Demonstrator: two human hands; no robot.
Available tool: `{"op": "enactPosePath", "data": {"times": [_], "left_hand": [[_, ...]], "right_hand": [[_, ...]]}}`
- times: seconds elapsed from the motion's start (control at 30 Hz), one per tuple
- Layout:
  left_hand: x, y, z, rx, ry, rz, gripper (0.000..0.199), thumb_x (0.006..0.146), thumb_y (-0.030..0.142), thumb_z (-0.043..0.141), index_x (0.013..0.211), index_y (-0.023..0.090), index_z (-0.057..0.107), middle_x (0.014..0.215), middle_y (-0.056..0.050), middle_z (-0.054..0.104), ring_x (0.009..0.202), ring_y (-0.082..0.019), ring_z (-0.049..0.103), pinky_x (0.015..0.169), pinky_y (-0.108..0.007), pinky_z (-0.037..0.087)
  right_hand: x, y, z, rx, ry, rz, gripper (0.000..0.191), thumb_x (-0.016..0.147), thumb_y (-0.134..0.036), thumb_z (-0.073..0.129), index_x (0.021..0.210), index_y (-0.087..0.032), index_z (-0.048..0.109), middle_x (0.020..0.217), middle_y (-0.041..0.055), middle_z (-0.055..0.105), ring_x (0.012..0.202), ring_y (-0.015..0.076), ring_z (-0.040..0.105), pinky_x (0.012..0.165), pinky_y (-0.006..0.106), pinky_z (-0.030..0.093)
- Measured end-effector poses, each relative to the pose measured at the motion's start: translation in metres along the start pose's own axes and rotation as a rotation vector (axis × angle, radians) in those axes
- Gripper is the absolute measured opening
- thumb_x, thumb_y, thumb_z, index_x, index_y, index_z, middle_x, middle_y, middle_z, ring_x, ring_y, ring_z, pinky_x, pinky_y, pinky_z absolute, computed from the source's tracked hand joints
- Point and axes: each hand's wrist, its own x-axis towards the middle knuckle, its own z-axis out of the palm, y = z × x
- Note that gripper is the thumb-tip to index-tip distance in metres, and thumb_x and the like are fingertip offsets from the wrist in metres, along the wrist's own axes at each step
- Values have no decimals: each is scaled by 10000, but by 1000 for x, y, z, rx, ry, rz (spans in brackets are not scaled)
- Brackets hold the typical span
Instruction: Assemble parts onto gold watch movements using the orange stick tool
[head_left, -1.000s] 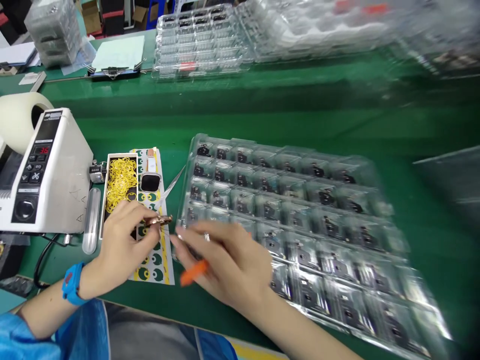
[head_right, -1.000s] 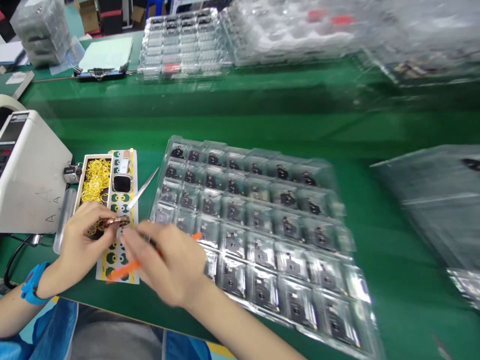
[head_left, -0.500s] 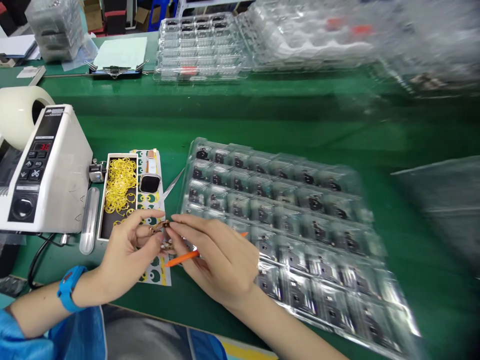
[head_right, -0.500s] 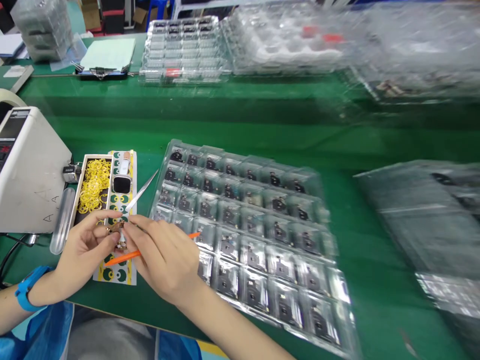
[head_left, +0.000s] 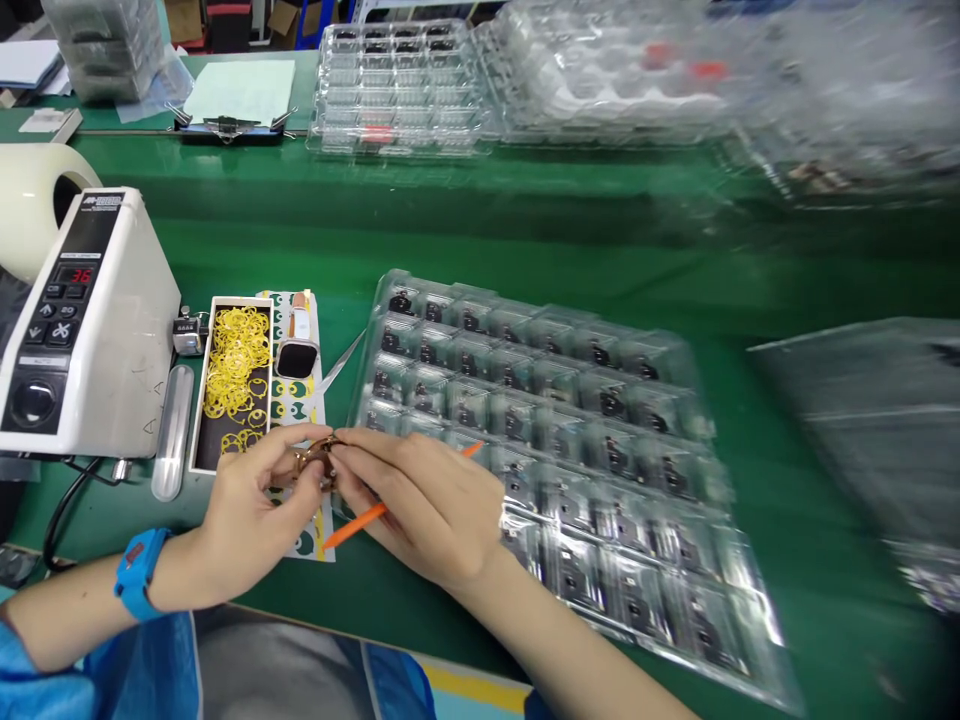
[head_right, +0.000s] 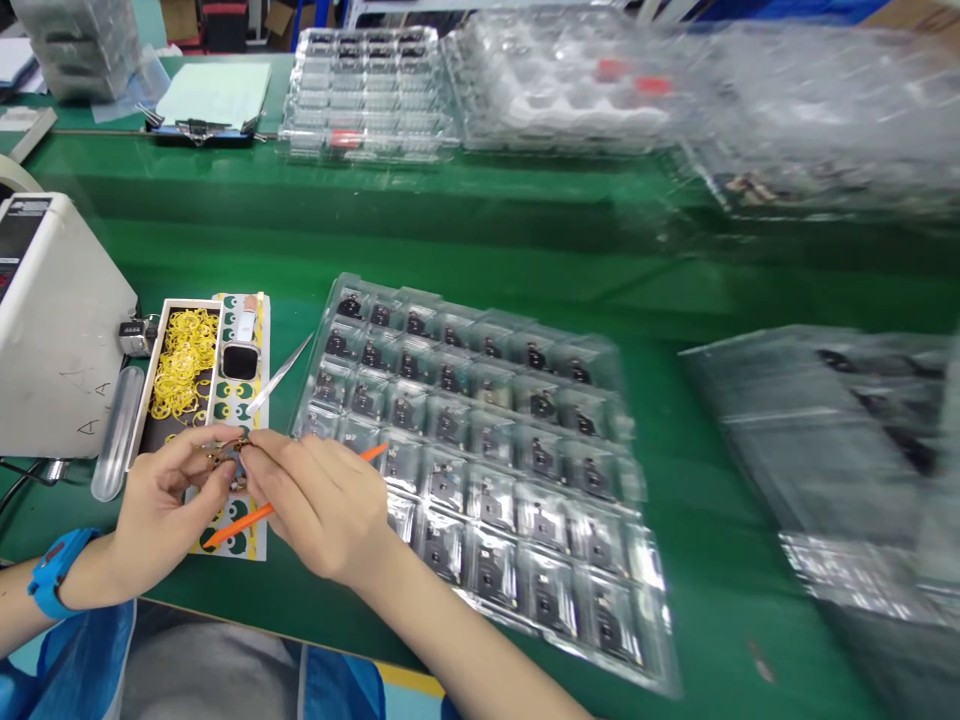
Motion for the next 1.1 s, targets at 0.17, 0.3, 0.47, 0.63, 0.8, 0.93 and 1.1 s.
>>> {"op": "enactPosePath", "data": {"times": [0.17,0.3,0.47,0.63,0.8,0.93,1.1], "left_hand": [[-2,-1,1,73,16,79,214,858,149,556,1049,153,653,540,59,487,474,-89,435,474,-213,390],[-4,1,2,94,17,100,206,875,153,550,1058,147,647,558,37,565,487,-100,505,476,-213,417],[-4,3,1,85,27,105,207,866,145,555,1047,145,654,616,14,642,510,-98,559,497,-199,452],[2,2,2,-125,10,-96,221,806,166,609,1024,151,646,632,7,672,556,-106,612,502,-179,464],[12,5,2,-470,7,-328,144,723,199,715,805,155,605,669,12,692,576,-91,642,558,-166,528],[17,10,-2,-485,9,-355,141,695,189,728,737,152,599,617,38,643,530,-66,586,517,-151,509],[18,16,-8,-334,-55,-288,81,663,167,689,688,147,615,600,20,611,531,-81,559,497,-166,465]], "right_hand": [[-3,-4,2,-4,29,55,133,873,-82,591,988,-148,578,809,114,754,565,164,620,472,276,460],[-4,-6,1,6,41,42,171,853,-62,616,998,-143,578,810,122,753,594,174,640,488,283,460],[-6,-9,3,-15,73,67,123,865,-70,615,972,-124,588,806,132,749,590,170,633,494,281,455],[-5,-12,9,-36,64,149,58,910,-99,564,900,-155,577,805,97,744,619,160,656,536,269,483],[-3,-12,3,65,10,298,45,949,-225,527,932,-192,552,795,55,703,582,140,636,462,245,471],[-4,-5,-9,141,163,277,80,943,-240,527,999,-188,553,770,60,609,619,152,585,432,244,427],[2,3,-15,429,-18,349,165,932,-77,478,1026,-196,543,782,28,574,632,130,541,522,246,450]]}}
